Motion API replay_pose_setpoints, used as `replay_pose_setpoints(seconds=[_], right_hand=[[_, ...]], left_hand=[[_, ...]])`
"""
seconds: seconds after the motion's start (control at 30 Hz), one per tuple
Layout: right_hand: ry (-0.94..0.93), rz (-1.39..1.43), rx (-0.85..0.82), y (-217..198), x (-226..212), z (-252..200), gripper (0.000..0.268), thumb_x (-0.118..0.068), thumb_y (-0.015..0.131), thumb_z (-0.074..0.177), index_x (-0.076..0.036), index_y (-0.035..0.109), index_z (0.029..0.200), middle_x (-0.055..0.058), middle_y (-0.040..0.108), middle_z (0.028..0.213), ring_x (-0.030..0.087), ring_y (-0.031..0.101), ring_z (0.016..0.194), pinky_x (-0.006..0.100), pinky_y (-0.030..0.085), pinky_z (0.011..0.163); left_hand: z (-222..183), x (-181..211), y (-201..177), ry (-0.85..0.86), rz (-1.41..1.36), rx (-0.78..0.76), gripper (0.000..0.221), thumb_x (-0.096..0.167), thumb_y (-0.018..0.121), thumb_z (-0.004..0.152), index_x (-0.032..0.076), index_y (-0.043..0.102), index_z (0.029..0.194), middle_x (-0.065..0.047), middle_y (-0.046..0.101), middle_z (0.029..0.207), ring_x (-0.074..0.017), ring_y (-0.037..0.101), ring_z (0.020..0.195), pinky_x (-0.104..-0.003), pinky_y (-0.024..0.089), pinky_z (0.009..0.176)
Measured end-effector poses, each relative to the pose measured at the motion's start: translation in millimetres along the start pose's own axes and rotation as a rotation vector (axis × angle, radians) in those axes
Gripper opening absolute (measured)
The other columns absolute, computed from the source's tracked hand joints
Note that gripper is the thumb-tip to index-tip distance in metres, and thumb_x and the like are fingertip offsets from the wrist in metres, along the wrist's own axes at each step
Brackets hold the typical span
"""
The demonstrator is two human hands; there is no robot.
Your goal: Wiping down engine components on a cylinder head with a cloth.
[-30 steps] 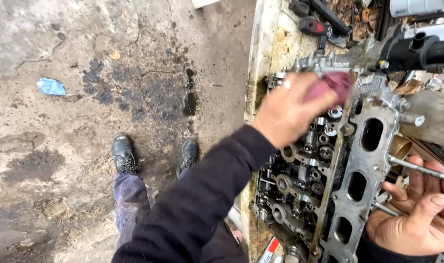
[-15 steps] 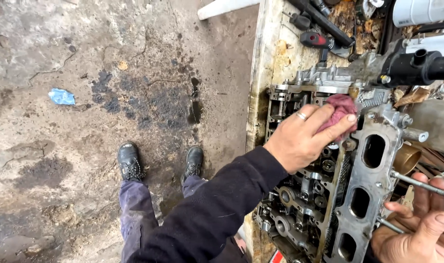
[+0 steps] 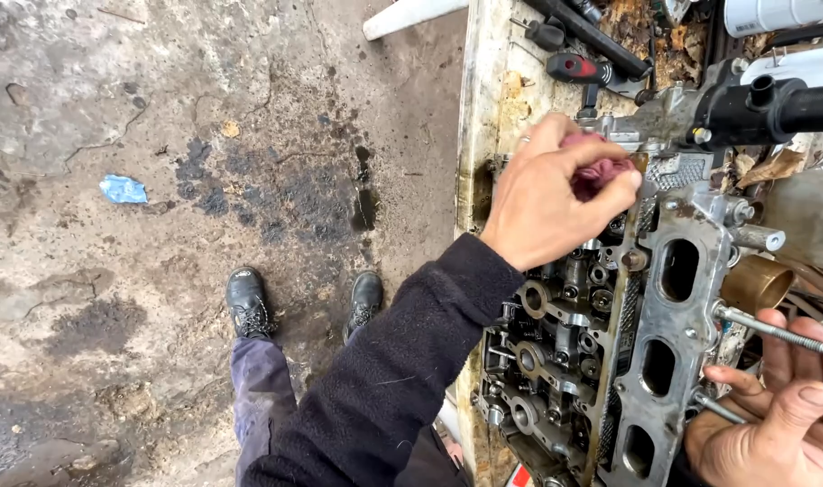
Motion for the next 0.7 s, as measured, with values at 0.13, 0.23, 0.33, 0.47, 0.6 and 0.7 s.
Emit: replay_pose_setpoints(seconds=[0.13, 0.23, 0.33, 0.47, 0.6, 0.7], right_hand=[[-0.037, 0.019, -0.039, -1.0, 0.7, -1.5, 0.041, -0.026, 0.052, 0.124, 0.007, 0.048, 0.149, 0.026, 0.058, 0.139, 0.037, 0.067, 0.131, 0.029, 0.064, 0.08], [-0.047, 0.002, -0.02, -5.2, 1.2, -2.9, 0.034, -0.019, 0.052, 0.125, 0.006, 0.048, 0.147, 0.029, 0.061, 0.141, 0.038, 0.068, 0.129, 0.033, 0.064, 0.081], [-0.012, 0.071, -0.015, -7.6, 2.3, -4.5, 0.026, -0.013, 0.051, 0.124, 0.005, 0.048, 0.144, 0.028, 0.06, 0.138, 0.037, 0.065, 0.126, 0.036, 0.065, 0.081], [-0.021, 0.079, -0.032, 2.7, -7.8, 0.7, 0.027, -0.009, 0.057, 0.124, 0.007, 0.052, 0.145, 0.029, 0.062, 0.137, 0.039, 0.07, 0.125, 0.038, 0.066, 0.079], [-0.014, 0.043, -0.038, 3.8, -7.1, 1.3, 0.028, -0.009, 0.056, 0.122, 0.007, 0.053, 0.144, 0.03, 0.064, 0.138, 0.038, 0.069, 0.126, 0.039, 0.066, 0.078], [-0.008, 0.082, -0.022, 6.3, -7.3, 3.5, 0.027, -0.012, 0.06, 0.124, 0.007, 0.054, 0.143, 0.028, 0.064, 0.137, 0.037, 0.07, 0.123, 0.038, 0.066, 0.076]], left_hand=[[12.3, -25.9, 24.3, -0.229, -0.094, -0.133, 0.037, 0.04, 0.072, 0.082, 0.008, 0.081, 0.099, -0.007, 0.06, 0.101, -0.0177, 0.062, 0.09, -0.036, 0.058, 0.078], [21.2, -37.2, 32.2, -0.321, -0.088, -0.186, 0.032, 0.036, 0.077, 0.075, 0.009, 0.083, 0.089, -0.006, 0.059, 0.092, -0.0185, 0.06, 0.08, -0.038, 0.059, 0.075], [28.1, -27.5, 28.6, -0.233, 0.021, -0.184, 0.028, 0.034, 0.078, 0.072, 0.008, 0.081, 0.083, -0.003, 0.062, 0.091, -0.0156, 0.065, 0.079, -0.035, 0.059, 0.078], [35.6, -6.1, 16.8, -0.195, 0.132, -0.155, 0.029, 0.031, 0.08, 0.068, 0.003, 0.079, 0.076, -0.006, 0.064, 0.086, -0.0199, 0.066, 0.078, -0.037, 0.057, 0.079], [36.7, -2.3, 17.2, -0.189, 0.185, -0.167, 0.03, 0.031, 0.079, 0.071, 0.001, 0.077, 0.076, -0.007, 0.063, 0.086, -0.021, 0.067, 0.079, -0.038, 0.056, 0.08], [37.2, -5.5, 21.0, -0.214, 0.207, -0.179, 0.028, 0.03, 0.077, 0.07, 0.002, 0.077, 0.077, -0.006, 0.063, 0.087, -0.0195, 0.068, 0.078, -0.037, 0.057, 0.079]])
Point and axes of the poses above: each hand's wrist, its own z-axis towards the middle knuckle, its own y-axis out of the palm, x = y × z, the point moved 7 cm from there along z, towards the middle knuckle
